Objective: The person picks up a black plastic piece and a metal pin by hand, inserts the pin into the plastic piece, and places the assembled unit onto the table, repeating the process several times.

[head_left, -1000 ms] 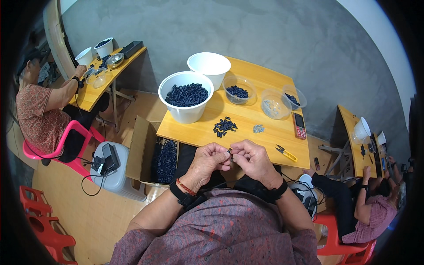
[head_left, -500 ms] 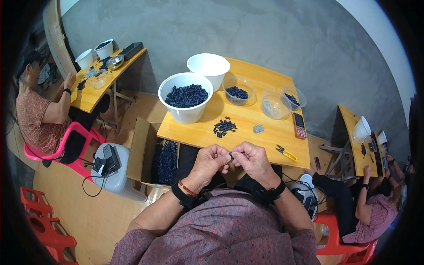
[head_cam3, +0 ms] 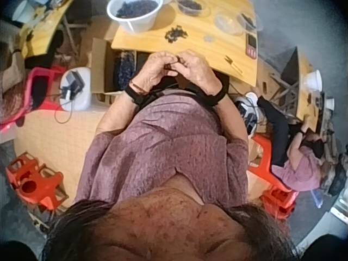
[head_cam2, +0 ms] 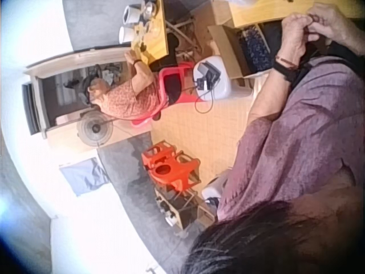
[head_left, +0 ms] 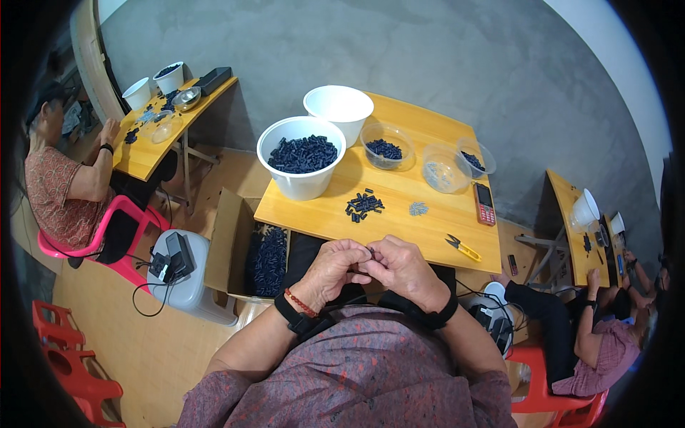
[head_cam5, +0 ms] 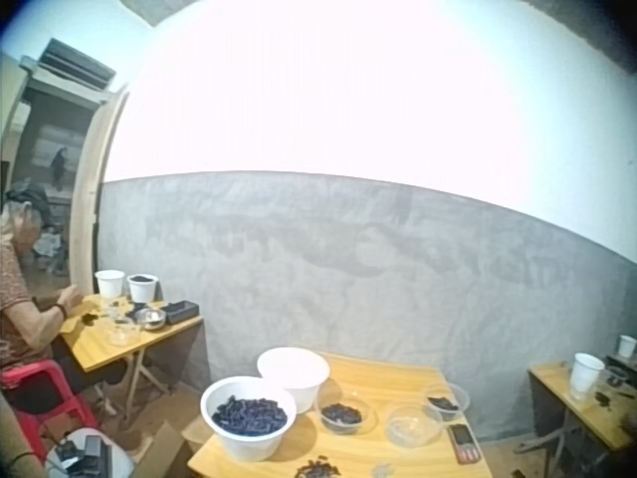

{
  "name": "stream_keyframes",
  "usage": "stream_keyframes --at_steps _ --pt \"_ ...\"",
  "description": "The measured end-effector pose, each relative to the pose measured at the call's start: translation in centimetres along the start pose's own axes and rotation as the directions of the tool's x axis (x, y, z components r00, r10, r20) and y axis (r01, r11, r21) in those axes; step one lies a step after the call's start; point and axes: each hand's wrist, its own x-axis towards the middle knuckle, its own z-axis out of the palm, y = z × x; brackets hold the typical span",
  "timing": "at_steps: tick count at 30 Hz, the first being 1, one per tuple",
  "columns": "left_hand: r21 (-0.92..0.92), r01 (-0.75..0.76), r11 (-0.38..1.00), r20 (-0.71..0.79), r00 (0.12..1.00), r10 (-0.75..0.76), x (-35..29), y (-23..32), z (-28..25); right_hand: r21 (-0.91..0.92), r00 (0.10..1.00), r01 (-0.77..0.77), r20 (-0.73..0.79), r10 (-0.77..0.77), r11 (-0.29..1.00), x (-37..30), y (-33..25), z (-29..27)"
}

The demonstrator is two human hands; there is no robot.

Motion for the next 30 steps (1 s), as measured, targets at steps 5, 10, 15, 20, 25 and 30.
stream_keyframes --at_steps 5,10,15,20,25,30 --pt "0.008 -0.017 1.000 -0.042 0.999 0.017 -0.1 0.0 0.4 -0.026 0.999 -0.013 0.052 0.014 1.000 0.0 0.4 0.3" --pt "-0.017 -0.115 0.993 -0.023 0.993 0.114 -0.1 -0.3 -0.1 -0.055 0.998 0.069 -0.003 -0.069 0.996 0.0 0.4 1.2" --pt "-0.044 -0.152 0.987 -0.042 0.988 0.150 -0.1 -0.3 -0.3 -0.130 0.983 0.175 -0.023 -0.180 0.976 0.4 -0.1 1.3" --pt "0.012 -0.167 0.986 -0.065 0.984 0.168 -0.3 0.3 -0.1 -0.378 0.925 0.366 0.051 -0.375 0.850 0.7 1.0 2.0" --pt "0.011 -0.170 0.985 -0.064 0.983 0.171 0.1 0.2 -0.5 -0.242 0.954 0.261 -0.084 -0.288 0.935 0.6 1.0 2.8" --pt "0.054 -0.329 0.943 -0.163 0.929 0.333 0.6 0.1 -1.3 0.148 0.988 -0.140 0.085 0.128 0.979 1.6 0.9 1.2"
